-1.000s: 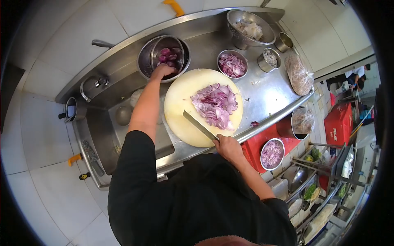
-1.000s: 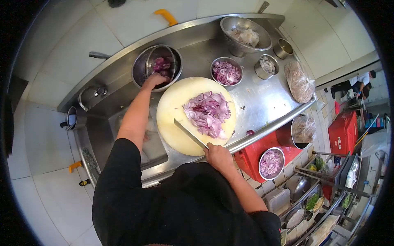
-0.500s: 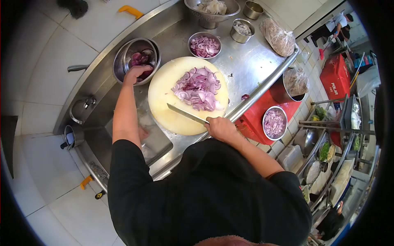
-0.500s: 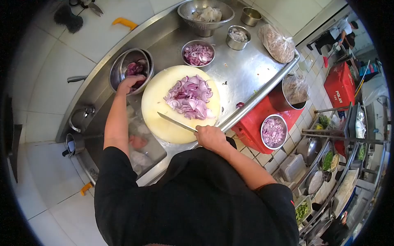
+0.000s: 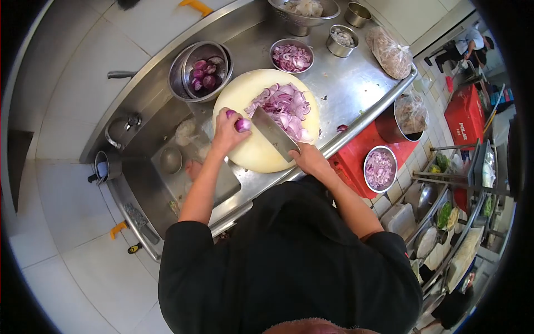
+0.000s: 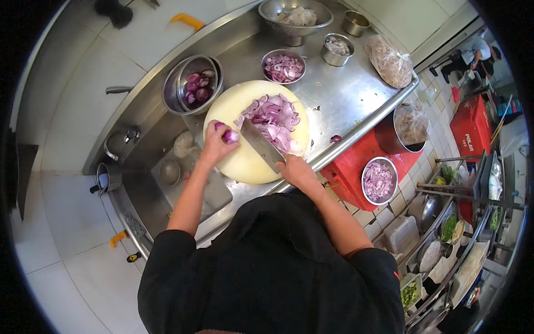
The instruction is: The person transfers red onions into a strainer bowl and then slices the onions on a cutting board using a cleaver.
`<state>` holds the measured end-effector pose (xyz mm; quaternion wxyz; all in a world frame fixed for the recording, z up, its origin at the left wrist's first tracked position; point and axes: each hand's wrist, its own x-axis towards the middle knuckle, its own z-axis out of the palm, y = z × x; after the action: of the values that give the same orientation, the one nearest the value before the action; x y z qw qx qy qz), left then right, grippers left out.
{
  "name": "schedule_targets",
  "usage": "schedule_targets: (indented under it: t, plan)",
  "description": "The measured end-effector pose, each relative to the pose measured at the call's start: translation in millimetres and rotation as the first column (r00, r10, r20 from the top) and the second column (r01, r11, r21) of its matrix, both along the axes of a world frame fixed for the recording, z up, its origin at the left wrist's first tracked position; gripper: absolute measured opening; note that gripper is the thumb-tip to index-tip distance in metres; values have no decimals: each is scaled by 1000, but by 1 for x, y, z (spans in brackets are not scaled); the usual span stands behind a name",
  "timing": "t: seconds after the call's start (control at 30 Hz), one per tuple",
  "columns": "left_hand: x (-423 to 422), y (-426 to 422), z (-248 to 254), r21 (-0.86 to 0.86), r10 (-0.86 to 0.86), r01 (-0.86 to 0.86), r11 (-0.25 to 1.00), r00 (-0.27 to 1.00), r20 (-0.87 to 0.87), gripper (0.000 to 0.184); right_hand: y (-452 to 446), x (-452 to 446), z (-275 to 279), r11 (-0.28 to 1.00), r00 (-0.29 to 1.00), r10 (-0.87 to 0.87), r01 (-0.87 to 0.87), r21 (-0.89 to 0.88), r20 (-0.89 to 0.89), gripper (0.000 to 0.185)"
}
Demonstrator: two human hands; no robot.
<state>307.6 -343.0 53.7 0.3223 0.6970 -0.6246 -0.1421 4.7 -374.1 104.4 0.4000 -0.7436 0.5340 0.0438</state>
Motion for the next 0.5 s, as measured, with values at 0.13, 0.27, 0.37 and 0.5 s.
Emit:
schedule_targets:
  t: [0.13, 0.27, 0.37, 0.5]
  plan:
    - [-9, 21, -8, -91, 30, -38, 995, 996, -87, 69, 5, 2, 1, 999, 1000, -3, 3, -50, 2, 45]
    - [13, 32, -6, -2, 101, -102, 995, 988, 113, 76, 11, -4, -12, 993, 998, 19, -12, -120, 55, 43]
    - [36, 32, -24, -62, 48, -38, 997, 986, 159, 67, 15, -3, 3, 995, 999, 18, -15, -104, 36, 41]
    - [2, 38, 23, -173, 84, -46, 984, 972, 219, 56, 20, -5, 13, 993, 998, 33, -26, -119, 57, 39]
